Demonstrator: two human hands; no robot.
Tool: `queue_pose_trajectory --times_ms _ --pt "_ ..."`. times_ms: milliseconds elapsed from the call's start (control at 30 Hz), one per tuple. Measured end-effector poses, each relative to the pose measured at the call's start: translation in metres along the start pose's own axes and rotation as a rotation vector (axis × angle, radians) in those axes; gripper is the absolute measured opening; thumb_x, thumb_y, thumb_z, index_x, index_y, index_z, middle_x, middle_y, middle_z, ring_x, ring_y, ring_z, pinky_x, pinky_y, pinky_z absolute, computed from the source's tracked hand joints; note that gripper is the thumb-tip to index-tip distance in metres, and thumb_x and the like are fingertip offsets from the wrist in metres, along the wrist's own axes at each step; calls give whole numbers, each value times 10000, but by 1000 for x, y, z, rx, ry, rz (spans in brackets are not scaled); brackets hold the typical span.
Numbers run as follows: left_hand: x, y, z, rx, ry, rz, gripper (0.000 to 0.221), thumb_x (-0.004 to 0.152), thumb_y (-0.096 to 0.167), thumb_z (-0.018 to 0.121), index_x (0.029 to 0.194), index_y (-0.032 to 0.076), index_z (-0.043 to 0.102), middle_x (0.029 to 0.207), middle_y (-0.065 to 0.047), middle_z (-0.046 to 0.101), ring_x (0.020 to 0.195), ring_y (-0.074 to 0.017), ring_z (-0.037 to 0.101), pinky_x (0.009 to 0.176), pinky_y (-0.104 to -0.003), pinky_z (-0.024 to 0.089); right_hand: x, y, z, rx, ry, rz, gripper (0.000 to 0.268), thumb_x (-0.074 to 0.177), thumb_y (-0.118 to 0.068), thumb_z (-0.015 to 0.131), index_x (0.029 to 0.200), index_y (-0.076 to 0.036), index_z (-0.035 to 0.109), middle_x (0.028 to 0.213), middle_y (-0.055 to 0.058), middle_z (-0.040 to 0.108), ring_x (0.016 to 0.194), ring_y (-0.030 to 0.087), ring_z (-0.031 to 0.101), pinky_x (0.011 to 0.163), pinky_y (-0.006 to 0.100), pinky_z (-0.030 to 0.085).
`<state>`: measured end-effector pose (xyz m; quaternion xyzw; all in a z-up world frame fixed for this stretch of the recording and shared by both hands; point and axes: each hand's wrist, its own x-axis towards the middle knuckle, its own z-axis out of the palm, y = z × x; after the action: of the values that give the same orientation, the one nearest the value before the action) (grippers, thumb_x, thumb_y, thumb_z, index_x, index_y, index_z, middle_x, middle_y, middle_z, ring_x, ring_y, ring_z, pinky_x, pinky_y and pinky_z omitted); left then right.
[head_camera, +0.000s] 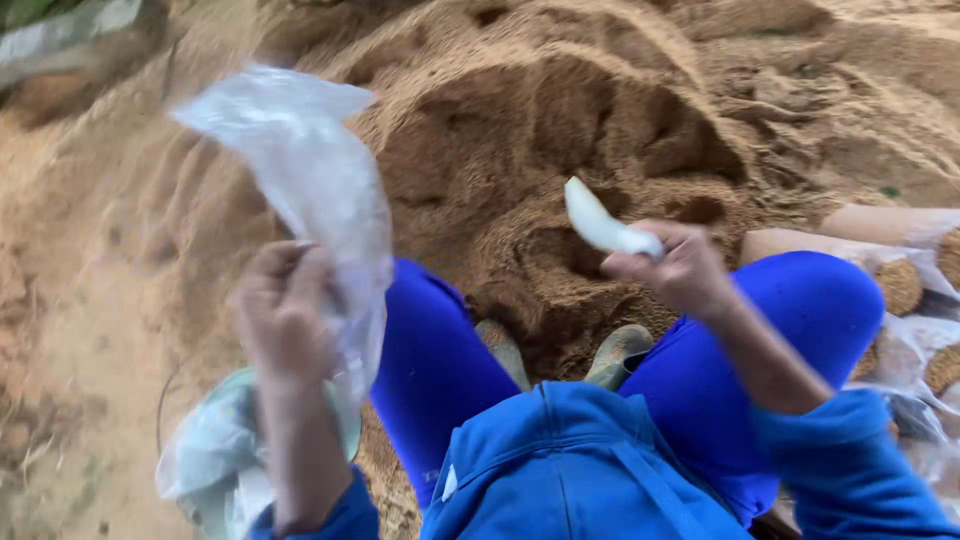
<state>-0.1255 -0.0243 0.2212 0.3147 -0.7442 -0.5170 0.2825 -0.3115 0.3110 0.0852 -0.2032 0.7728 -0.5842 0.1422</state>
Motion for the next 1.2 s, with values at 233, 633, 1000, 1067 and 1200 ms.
queue_pose_trajectory --times_ms 233,633,1000,1067,1200 --pt "-24 -79 161 -268 -122 -280 13 865 8 666 852 7 666 702 -72 600 663 -148 554 639 -269 452 -64 -33 72 143 -238 -192 708 696 -259 940 1311 -41 666 1304 224 682 1225 413 638 1033 521 499" --pt "-36 -295 237 -452 -68 -925 208 834 143 763 930 56 600 729 -164 572 561 -331 690 460 -442 593 -67 0 76 -128 -117 -43 725 778 -366 888 1390 -101 605 1261 162 712 1161 404 665 964 520 562" --pt "-44 -257 254 -472 105 -902 318 900 261 725 1117 120 539 863 -156 580 609 -285 680 475 -360 605 -68 46 90 -204 -123 -27 769 757 -339 865 1445 -228 539 1197 56 745 1113 325 700 900 483 589" --pt "-44 -251 259 -533 172 -901 243 899 279 707 1051 159 561 831 -153 629 579 -301 706 409 -376 581 -66 43 88 -193 -146 -14 840 763 -358 871 1498 -213 492 1234 106 722 1126 371 684 918 511 576" --pt "-49 -258 261 -576 124 -883 200 954 293 656 1029 174 514 840 -118 693 576 -236 696 415 -319 554 -66 37 84 -154 -166 -30 814 767 -333 863 1490 -211 511 1217 106 732 1119 377 685 905 514 576"
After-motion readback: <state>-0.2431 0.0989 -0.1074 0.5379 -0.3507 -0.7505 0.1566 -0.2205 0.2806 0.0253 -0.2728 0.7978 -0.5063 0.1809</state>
